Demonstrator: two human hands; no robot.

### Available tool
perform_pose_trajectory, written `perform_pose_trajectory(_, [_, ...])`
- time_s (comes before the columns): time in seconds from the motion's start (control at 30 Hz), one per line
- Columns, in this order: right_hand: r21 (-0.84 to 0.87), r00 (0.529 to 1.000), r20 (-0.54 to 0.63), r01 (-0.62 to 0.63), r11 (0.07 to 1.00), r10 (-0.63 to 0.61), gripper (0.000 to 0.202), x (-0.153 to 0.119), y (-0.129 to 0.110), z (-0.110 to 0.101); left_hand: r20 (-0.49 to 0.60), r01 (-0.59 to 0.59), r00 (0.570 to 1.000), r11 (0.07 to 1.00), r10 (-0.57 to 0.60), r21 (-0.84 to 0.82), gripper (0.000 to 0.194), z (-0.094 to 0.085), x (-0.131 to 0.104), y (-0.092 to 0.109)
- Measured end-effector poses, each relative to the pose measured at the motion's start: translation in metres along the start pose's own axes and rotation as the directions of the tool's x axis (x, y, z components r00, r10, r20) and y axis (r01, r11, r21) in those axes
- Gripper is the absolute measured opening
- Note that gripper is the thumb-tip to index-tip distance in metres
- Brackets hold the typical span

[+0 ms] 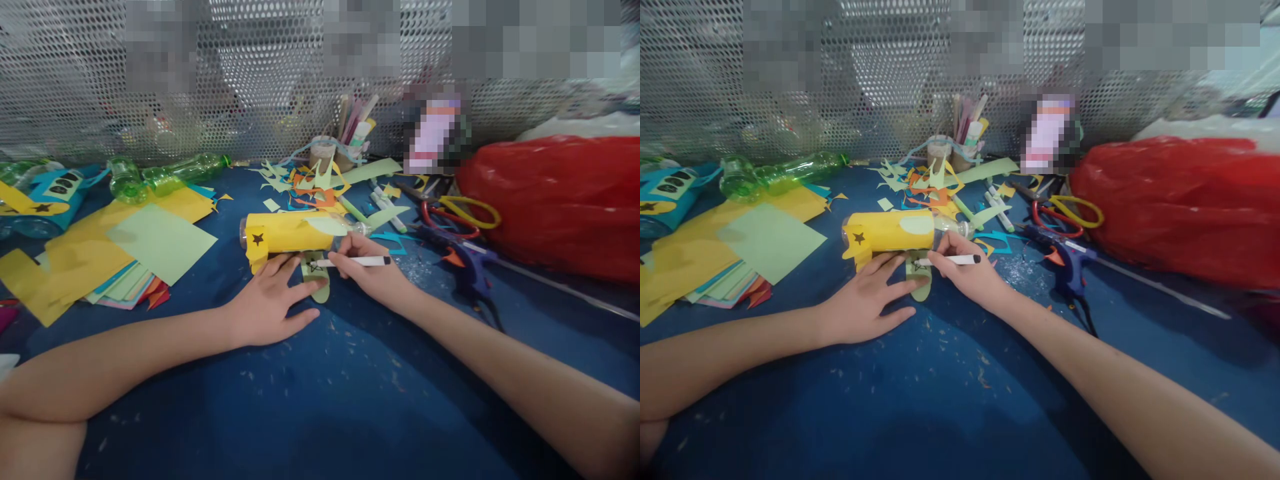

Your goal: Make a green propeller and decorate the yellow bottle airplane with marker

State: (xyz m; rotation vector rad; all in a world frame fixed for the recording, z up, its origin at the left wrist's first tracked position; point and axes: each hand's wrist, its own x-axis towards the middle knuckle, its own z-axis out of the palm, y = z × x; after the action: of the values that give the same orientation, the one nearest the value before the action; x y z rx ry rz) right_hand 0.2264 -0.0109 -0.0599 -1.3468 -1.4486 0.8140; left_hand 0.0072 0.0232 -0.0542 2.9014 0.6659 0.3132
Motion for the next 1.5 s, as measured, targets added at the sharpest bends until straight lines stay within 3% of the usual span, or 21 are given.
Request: perform_pose_trajectory(1.5, [0.044, 1.000, -0.008, 0.005, 0.999, -0.004, 0.024, 0.0017, 0.0045, -0.0014, 0.001, -0.005, 1.000, 1.000, 0.005, 0.021, 0.049, 0.0015, -0.0001, -0.0014])
